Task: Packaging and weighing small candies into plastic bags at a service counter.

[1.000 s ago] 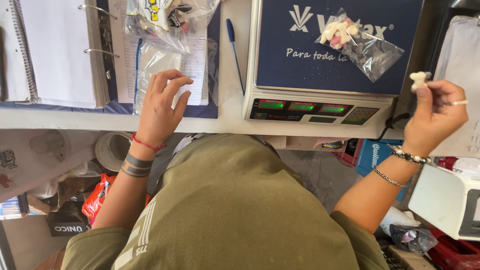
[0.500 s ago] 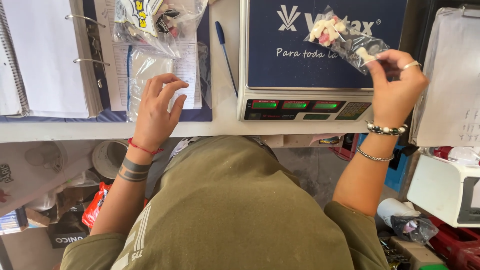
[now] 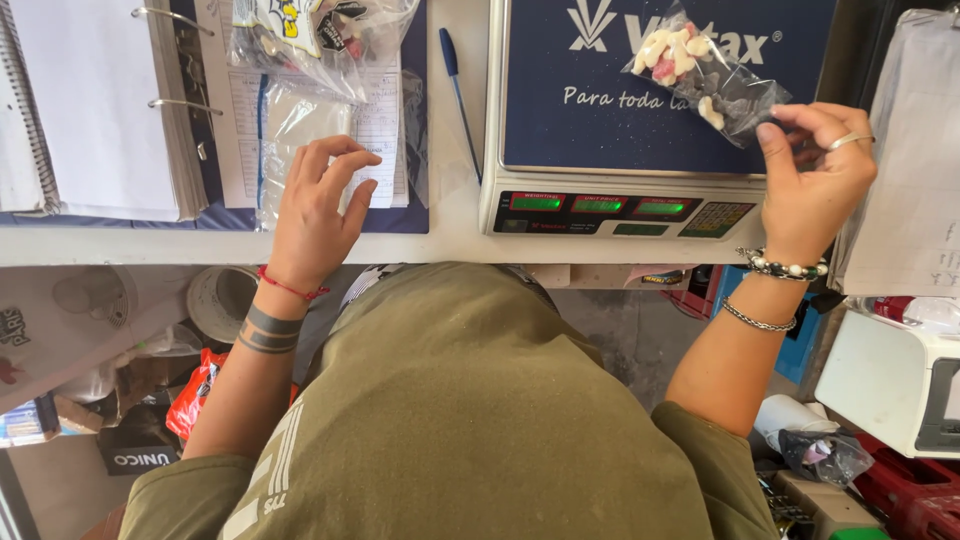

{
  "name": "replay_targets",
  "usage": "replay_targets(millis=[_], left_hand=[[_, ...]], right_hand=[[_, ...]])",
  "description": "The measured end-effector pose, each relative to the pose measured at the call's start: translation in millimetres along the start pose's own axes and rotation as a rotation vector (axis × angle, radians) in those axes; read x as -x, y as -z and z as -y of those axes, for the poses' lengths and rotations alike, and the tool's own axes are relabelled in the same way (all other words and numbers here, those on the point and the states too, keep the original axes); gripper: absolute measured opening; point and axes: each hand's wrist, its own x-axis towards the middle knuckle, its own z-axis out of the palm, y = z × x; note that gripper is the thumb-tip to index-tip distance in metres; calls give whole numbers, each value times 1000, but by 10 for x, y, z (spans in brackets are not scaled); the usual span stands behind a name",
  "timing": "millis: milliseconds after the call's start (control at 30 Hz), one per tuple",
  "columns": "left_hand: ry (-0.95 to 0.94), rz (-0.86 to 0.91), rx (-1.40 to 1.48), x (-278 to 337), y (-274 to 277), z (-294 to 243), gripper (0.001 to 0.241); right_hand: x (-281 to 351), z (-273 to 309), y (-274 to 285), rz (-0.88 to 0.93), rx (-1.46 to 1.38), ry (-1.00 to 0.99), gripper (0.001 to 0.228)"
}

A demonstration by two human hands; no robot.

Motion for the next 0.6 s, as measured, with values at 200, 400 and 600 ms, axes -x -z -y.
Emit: replay_targets(millis=[200, 400, 600], left_hand=[[-7, -3, -4, -1, -6, 3, 22], [-18, 0, -3, -14, -8, -14, 21], [-7, -1, -10, 23, 0, 0, 21]], right_hand=[[74, -181, -37, 54, 6, -21, 8], [6, -119, -250, 131, 27, -77, 15], [10, -142, -340, 77, 39, -63, 20]])
